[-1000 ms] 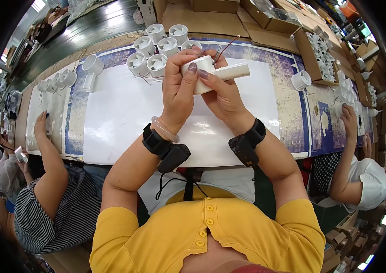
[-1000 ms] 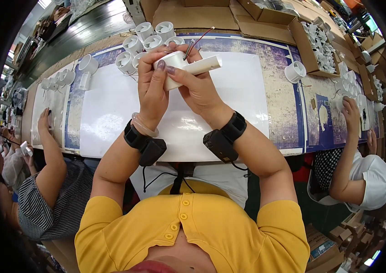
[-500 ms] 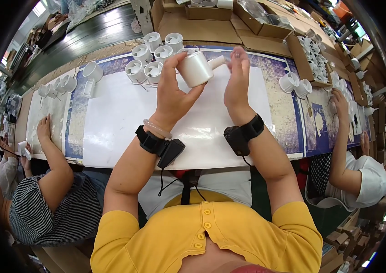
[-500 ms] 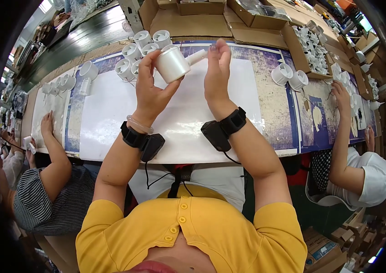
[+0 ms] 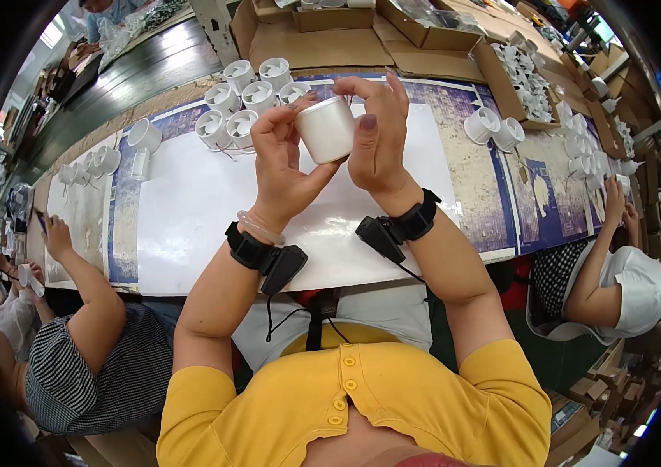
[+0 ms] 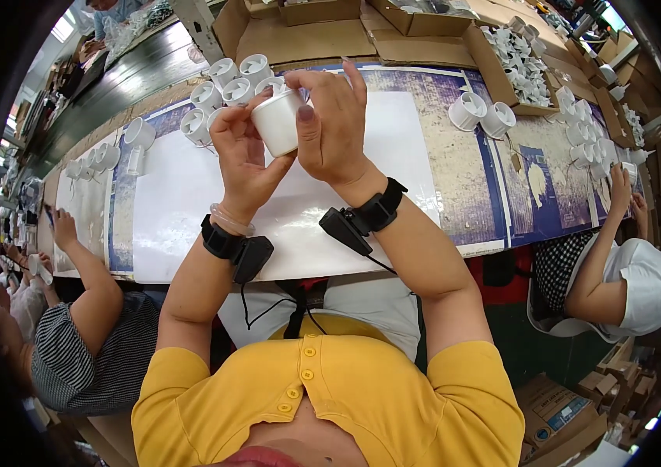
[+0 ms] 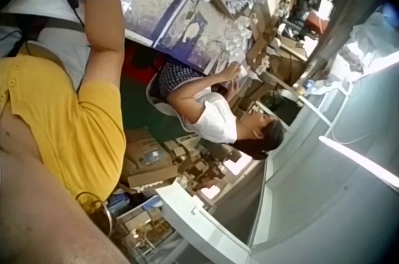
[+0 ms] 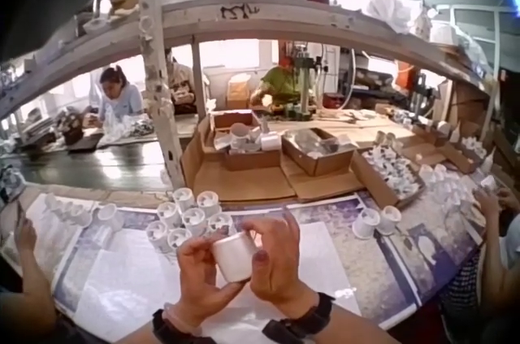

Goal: The person assembles a fan housing by hand, picking up a white plastic cylinder and a fan unit, fitting the fan into the cylinder, and threading wires through the casing. They then align a second plastic component, press the pieces together, and place the unit on the table.

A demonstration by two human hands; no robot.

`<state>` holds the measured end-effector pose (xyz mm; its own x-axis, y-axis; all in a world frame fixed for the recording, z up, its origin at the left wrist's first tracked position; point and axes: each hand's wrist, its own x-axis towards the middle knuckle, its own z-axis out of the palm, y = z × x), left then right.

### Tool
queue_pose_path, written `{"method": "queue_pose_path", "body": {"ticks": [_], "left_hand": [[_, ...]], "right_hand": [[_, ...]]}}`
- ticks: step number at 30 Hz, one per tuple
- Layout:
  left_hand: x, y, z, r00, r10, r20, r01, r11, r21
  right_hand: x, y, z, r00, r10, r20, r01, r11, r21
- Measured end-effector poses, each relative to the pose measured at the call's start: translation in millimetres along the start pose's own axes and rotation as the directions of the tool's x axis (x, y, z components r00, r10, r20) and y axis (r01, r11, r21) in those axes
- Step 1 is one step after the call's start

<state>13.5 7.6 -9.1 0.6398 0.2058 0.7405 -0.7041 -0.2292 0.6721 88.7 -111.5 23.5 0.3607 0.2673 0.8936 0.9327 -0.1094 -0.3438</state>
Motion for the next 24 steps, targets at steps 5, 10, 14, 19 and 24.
{"method": "queue_pose_path", "body": {"ticks": [5,10,14,19,24], "left_hand": [[-0.2,1.3,1.2,1.0,-0.001,0.009,0.001,1.0,-0.02],[-1.5,-0.2,3.7,0.999,-0.047,0.021,0.048,0.998,-0.048],[-1.6,4.1,8.2,0.997,-0.071,-0.003,0.071,0.997,0.028],[0.8,6.8,4.1,0.995,-0.095,-0.009,0.095,0.964,0.249],[2.1,1.3,-0.5,0.996,-0.076,-0.041,0.084,0.967,0.239]], "right_hand": [[3.8,2.1,1.7,0.996,-0.084,-0.04,0.083,0.996,-0.018],[4.7,5.2,-3.5,0.994,-0.106,0.01,0.107,0.992,-0.069],[2.4,6.9,-5.3,0.998,0.042,0.047,-0.044,0.999,0.024],[-6.3,10.3,-1.3,0.905,0.411,0.106,-0.418,0.818,0.395],[-8.0,10.1,9.3,0.853,0.51,0.112,-0.48,0.68,0.554]]}}
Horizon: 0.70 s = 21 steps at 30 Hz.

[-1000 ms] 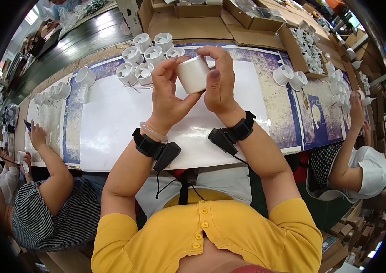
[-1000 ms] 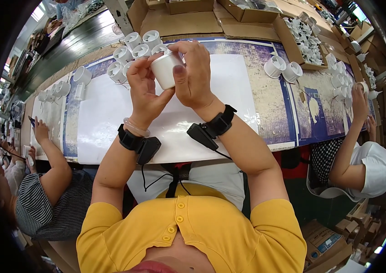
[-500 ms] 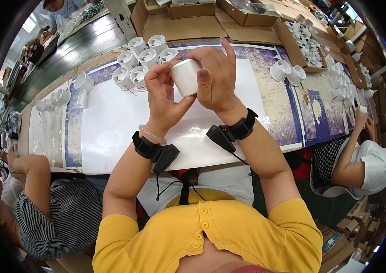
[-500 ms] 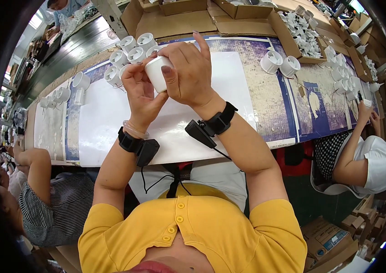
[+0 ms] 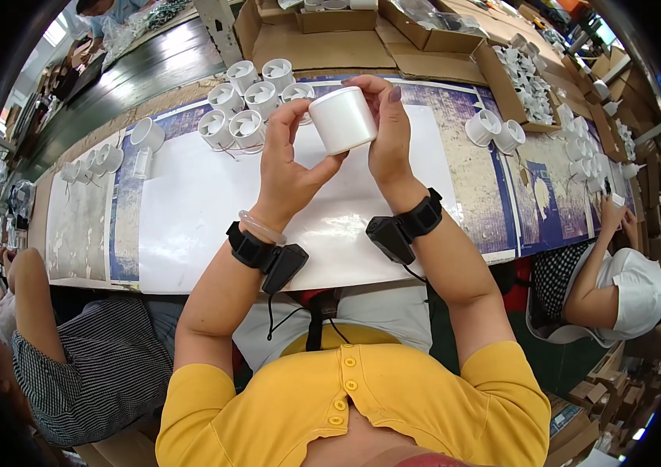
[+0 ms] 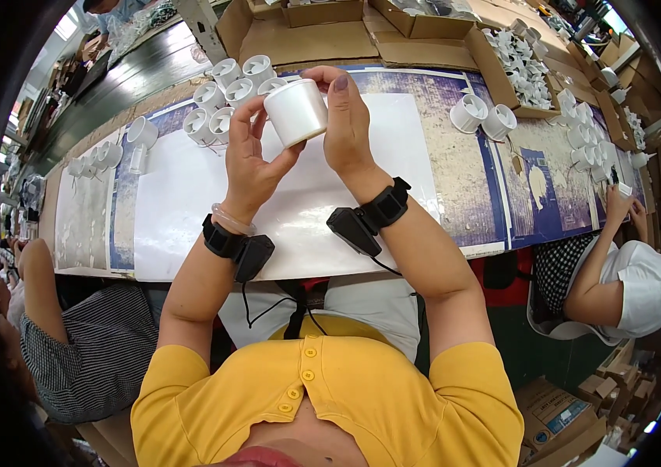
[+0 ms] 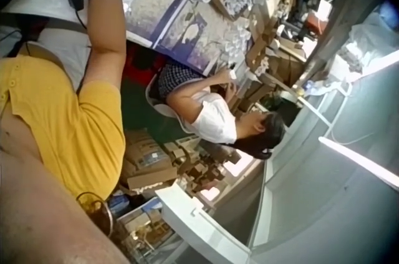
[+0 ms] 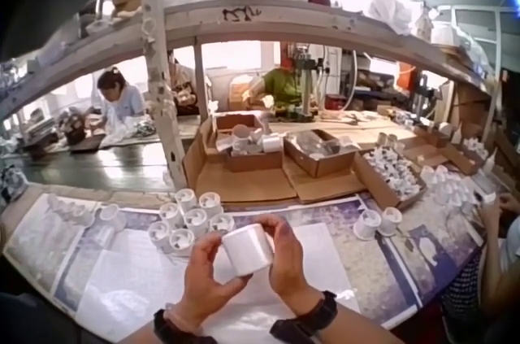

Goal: The person assembles a fan housing by hand, picking up a white plastic cylinder and a fan unit, fitting the fan into the cylinder, and threading wires through the casing. They then align a second plastic component, press the pieces together, and place the unit on the table.

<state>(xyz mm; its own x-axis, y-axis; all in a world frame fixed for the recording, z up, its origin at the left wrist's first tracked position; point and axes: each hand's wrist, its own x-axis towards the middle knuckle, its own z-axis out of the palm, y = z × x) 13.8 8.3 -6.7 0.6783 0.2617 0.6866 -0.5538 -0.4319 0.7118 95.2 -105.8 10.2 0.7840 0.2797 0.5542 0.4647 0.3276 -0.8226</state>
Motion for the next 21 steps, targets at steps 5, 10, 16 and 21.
{"method": "queue_pose_path", "body": {"ticks": [5,10,16,21], "left_hand": [[0.7,0.0,-1.1,0.997,0.073,0.011,-0.074,0.99,0.121],[-0.6,3.9,-0.5,0.996,0.086,0.009,-0.086,0.981,0.176],[0.5,24.1,4.5,0.998,0.049,-0.029,-0.049,0.999,-0.01],[-2.0,15.5,8.9,0.965,-0.124,-0.229,0.033,0.931,-0.364]], "right_hand": [[-7.0,-9.0,-0.1,0.997,0.026,0.073,-0.025,1.0,-0.016],[-5.8,-11.3,-1.6,0.997,0.069,0.046,-0.072,0.994,0.078],[-7.0,-2.2,7.4,0.955,0.296,0.03,-0.281,0.865,0.415],[-32.6,-5.0,38.5,0.994,0.106,0.035,-0.111,0.891,0.44]]}}
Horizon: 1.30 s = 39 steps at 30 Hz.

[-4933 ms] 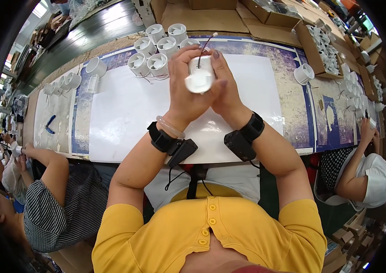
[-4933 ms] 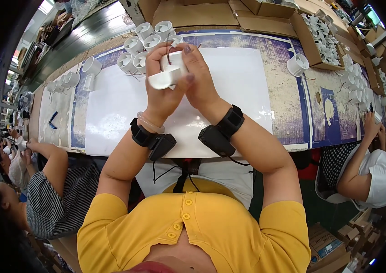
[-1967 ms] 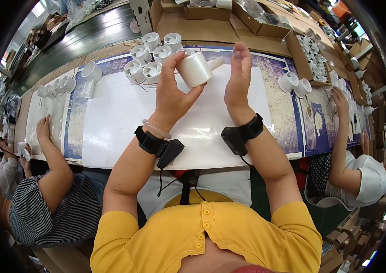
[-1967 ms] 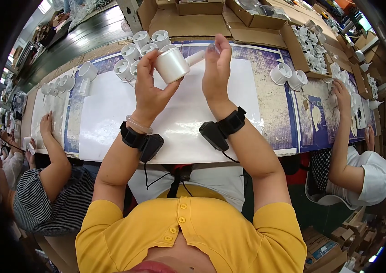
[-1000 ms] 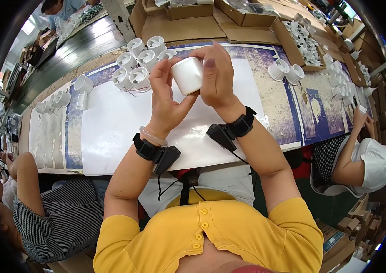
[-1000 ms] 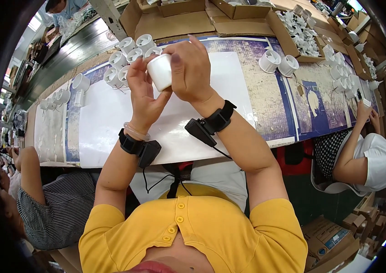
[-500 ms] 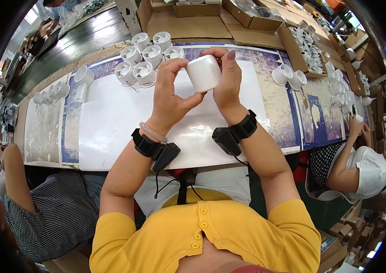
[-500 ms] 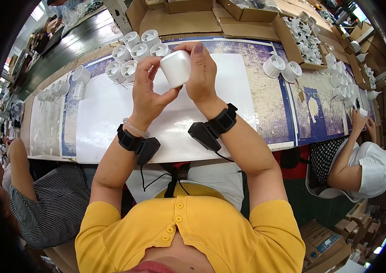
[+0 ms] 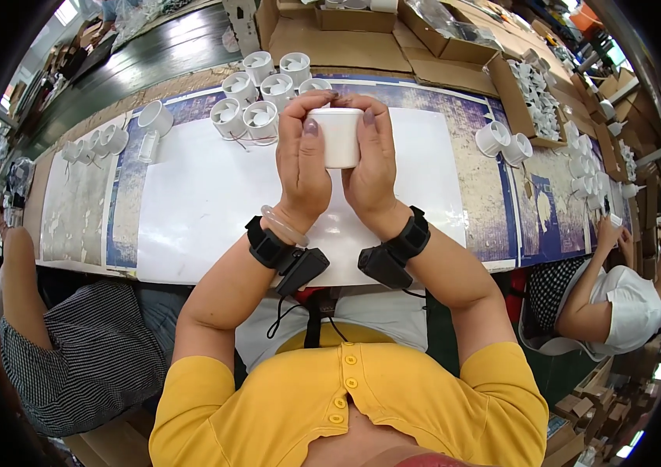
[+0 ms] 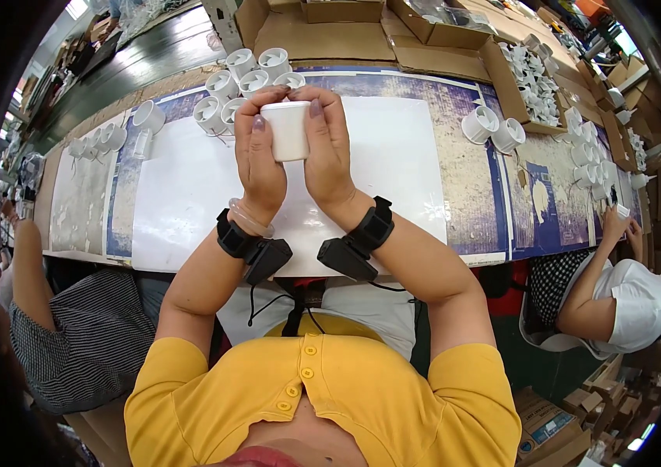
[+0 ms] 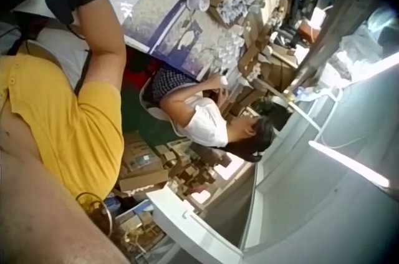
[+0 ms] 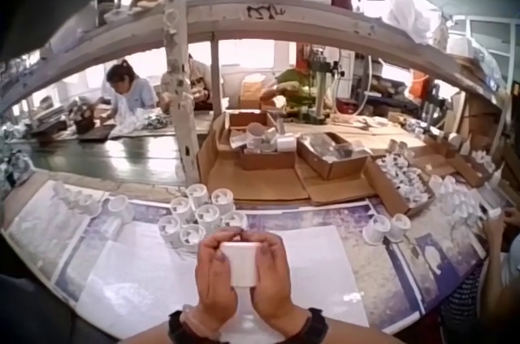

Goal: The person assembles a fan housing by hand, picking up a white plastic cylinder and a fan unit, fitting the fan into the cylinder, and threading wires through the casing. They then align a second plastic component, press the pieces together, and place the unit on the table.

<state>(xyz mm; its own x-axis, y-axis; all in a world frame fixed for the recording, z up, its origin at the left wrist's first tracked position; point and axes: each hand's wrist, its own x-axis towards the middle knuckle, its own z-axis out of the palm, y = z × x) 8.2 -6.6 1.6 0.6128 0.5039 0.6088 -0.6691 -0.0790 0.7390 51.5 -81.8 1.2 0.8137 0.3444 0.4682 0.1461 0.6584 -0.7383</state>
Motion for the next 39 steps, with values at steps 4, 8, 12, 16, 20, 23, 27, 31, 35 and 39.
{"method": "queue_pose_path", "body": {"ticks": [4,8,12,16,20,23,27,31,35,39], "left_hand": [[0.1,1.6,-5.7,0.992,0.125,-0.006,-0.121,0.972,0.202],[-4.1,5.4,-2.6,0.99,0.129,-0.05,-0.112,0.959,0.261],[-3.0,2.1,-2.2,0.983,0.177,-0.044,-0.152,0.928,0.341],[7.5,2.7,-12.4,0.939,0.333,0.082,-0.325,0.792,0.517],[12.5,4.8,-16.1,0.943,0.285,0.174,-0.334,0.776,0.535],[10.8,1.1,-7.1,0.97,0.24,0.036,-0.23,0.858,0.459],[5.5,-10.8,-15.4,0.981,-0.154,-0.12,0.163,0.984,0.075],[4.3,-8.5,-12.2,0.898,-0.439,0.027,0.418,0.832,-0.364],[5.4,-2.6,-6.9,0.85,-0.482,0.215,0.515,0.669,-0.536],[5.2,0.8,-4.2,0.881,-0.424,0.21,0.465,0.694,-0.549]], "right_hand": [[-8.5,-5.8,7.6,0.996,0.065,0.064,-0.067,0.997,0.036],[-9.3,3.3,4.7,0.989,-0.092,0.112,0.11,0.981,-0.162],[-8.1,6.9,2.1,0.985,-0.099,0.145,0.128,0.97,-0.208],[-4.6,5.9,6.2,0.996,-0.033,0.078,0.042,0.992,-0.117],[-3.7,-4.8,8.7,0.987,0.117,0.107,-0.08,0.949,-0.303],[9.3,0.3,-6.9,0.994,0.072,0.081,-0.052,0.974,-0.222],[22.7,-3.0,-17.0,0.997,0.057,-0.049,-0.053,0.995,0.084],[17.4,-13.7,-9.9,0.989,0.135,0.053,-0.145,0.941,0.307],[10.6,-10.0,-9.0,0.954,0.265,0.14,-0.299,0.887,0.353],[14.7,-14.1,-10.6,0.937,0.314,0.152,-0.348,0.873,0.342]]}}
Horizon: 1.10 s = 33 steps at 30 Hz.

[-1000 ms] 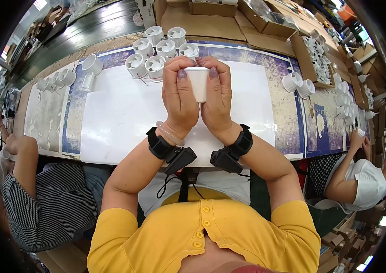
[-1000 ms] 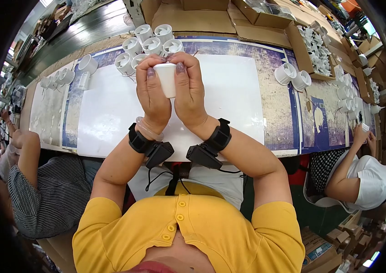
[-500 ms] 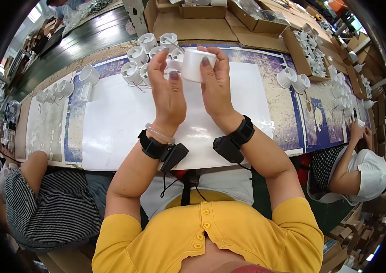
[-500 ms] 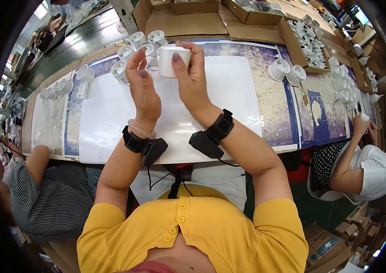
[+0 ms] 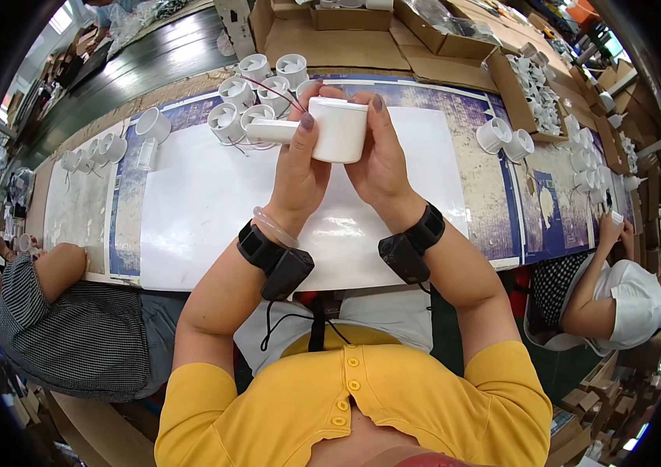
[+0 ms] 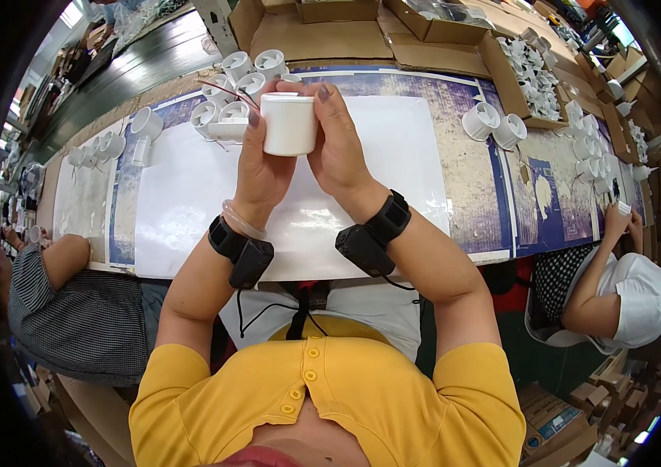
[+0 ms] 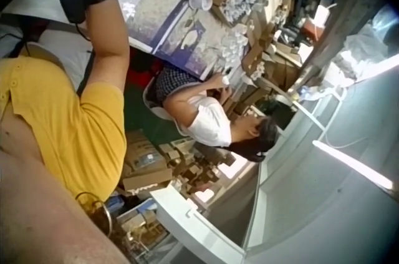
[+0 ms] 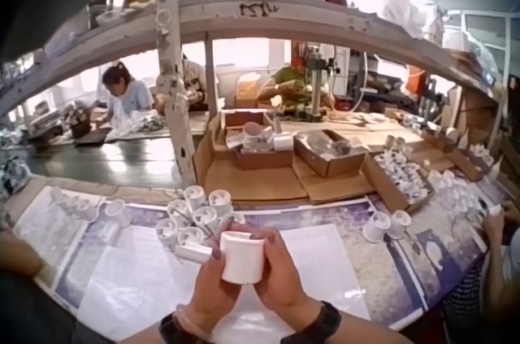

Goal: The person assembles a fan housing by hand, picking up a white plastic cylinder and a fan unit, fitting the fan into the cylinder, and threading wires through the casing. They then align a second plastic component, press the pieces together, and place the unit on the table.

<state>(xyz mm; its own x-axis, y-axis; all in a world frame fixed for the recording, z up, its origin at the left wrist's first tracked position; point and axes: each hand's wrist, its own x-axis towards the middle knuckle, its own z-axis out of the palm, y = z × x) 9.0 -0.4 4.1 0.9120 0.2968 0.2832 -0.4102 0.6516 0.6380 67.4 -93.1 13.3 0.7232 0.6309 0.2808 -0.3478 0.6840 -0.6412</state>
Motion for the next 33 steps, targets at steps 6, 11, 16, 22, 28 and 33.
{"method": "queue_pose_path", "body": {"ticks": [6,11,16,22,28,33], "left_hand": [[-1.7,-3.8,-0.4,0.983,0.172,-0.059,-0.146,0.941,0.305],[-3.2,-2.6,-2.8,0.957,0.264,0.121,-0.277,0.705,0.653],[-0.3,6.4,-0.3,0.977,0.186,0.102,-0.211,0.913,0.351],[-3.2,-0.1,8.3,0.971,0.199,0.129,-0.223,0.953,0.206],[-7.3,4.6,9.2,0.975,0.128,0.181,-0.133,0.991,0.015],[-8.7,-0.3,7.5,0.984,0.084,0.156,-0.088,0.996,0.017]], "right_hand": [[5.3,9.1,-8.4,0.99,-0.133,-0.044,0.113,0.942,-0.317],[1.4,8.7,-0.5,0.986,-0.118,-0.115,0.072,0.937,-0.343],[2.2,-4.1,3.0,0.985,0.099,-0.141,-0.086,0.992,0.097],[-3.1,6.8,2.4,0.991,-0.037,-0.128,0.022,0.992,-0.123],[-8.0,1.2,5.3,0.988,-0.024,-0.151,0.01,0.996,-0.088],[-7.6,-3.2,9.5,0.971,0.06,-0.232,-0.038,0.994,0.101]]}}
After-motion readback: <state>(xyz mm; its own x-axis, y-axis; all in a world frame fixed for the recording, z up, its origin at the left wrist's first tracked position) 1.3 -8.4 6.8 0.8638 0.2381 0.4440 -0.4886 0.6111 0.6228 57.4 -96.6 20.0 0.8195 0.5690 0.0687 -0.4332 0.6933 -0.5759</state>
